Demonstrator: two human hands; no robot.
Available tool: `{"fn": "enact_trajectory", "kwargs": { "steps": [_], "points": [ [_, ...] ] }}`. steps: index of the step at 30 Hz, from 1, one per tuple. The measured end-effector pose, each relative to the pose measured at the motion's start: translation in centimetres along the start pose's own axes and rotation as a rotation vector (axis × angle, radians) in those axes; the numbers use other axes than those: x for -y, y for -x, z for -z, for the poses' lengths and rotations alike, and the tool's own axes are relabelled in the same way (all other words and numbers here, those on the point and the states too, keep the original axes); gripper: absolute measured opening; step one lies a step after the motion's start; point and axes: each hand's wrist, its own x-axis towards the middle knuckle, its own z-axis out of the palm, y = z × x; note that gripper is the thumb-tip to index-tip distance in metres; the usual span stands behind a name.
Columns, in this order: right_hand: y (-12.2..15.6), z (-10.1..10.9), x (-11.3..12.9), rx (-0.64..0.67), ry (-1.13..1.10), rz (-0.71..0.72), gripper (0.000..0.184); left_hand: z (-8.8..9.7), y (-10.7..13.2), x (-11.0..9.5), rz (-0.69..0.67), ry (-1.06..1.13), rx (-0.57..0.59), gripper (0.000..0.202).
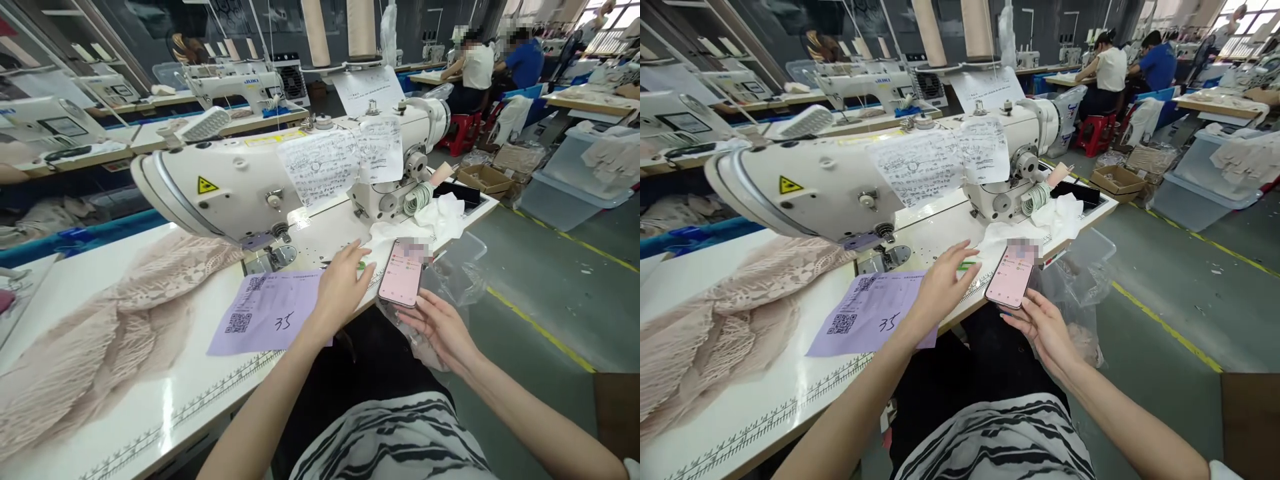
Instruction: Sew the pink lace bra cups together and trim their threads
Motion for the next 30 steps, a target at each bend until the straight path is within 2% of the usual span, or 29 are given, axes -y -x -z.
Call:
{"fn": "enact_trajectory", "kwargs": {
  "steps": [2,6,11,14,17,21,24,27,30],
  "points": [
    [-0.9,-0.4,0.0,-0.015,-0.018,0.025,0.038,-0.6,-2.7,0.0,-0.052,-0.141,0.001,0.033],
    [-2.7,-0.8,0.3,-0.028,-0.004,0.073,0.038,-2.0,-6.0,0.1,-0.114,-0.275,0.125,0.035],
    [-4.3,-0.7,1.6,-0.021,0.070,0.055,0.021,-3.2,-7.2,0.1,-0.124,-0.254,0.169,0.032],
    [-4.5,-0.7,2.7,0.035,0.093,0.035,0.025,-3.0,-6.5,-0.5,-0.105,-0.224,0.136,0.034],
    [-4.8,-1.3,4.0,0.013,0.103,0.052,0.023,-2.3,-3.9,-1.0,-0.105,-0.197,0.088,0.034],
    [-5.8,-2.1,5.3,-0.079,0.149,0.015,0.018,-0.7,2.6,0.0,-0.191,-0.087,0.032,0.037],
    [-6.0,-2.1,5.9,-0.155,0.200,-0.049,0.027,0.8,8.2,2.4,-0.101,-0.172,0.015,0.054],
    [-5.6,-1.9,6.5,-0.163,0.210,-0.036,0.036,1.9,12.5,5.7,-0.002,-0.355,-0.010,0.079],
    [-4.9,-2.4,6.9,-0.189,0.207,0.015,0.038,2.0,14.6,8.3,0.039,-0.483,-0.081,0.071]
  ]
}}
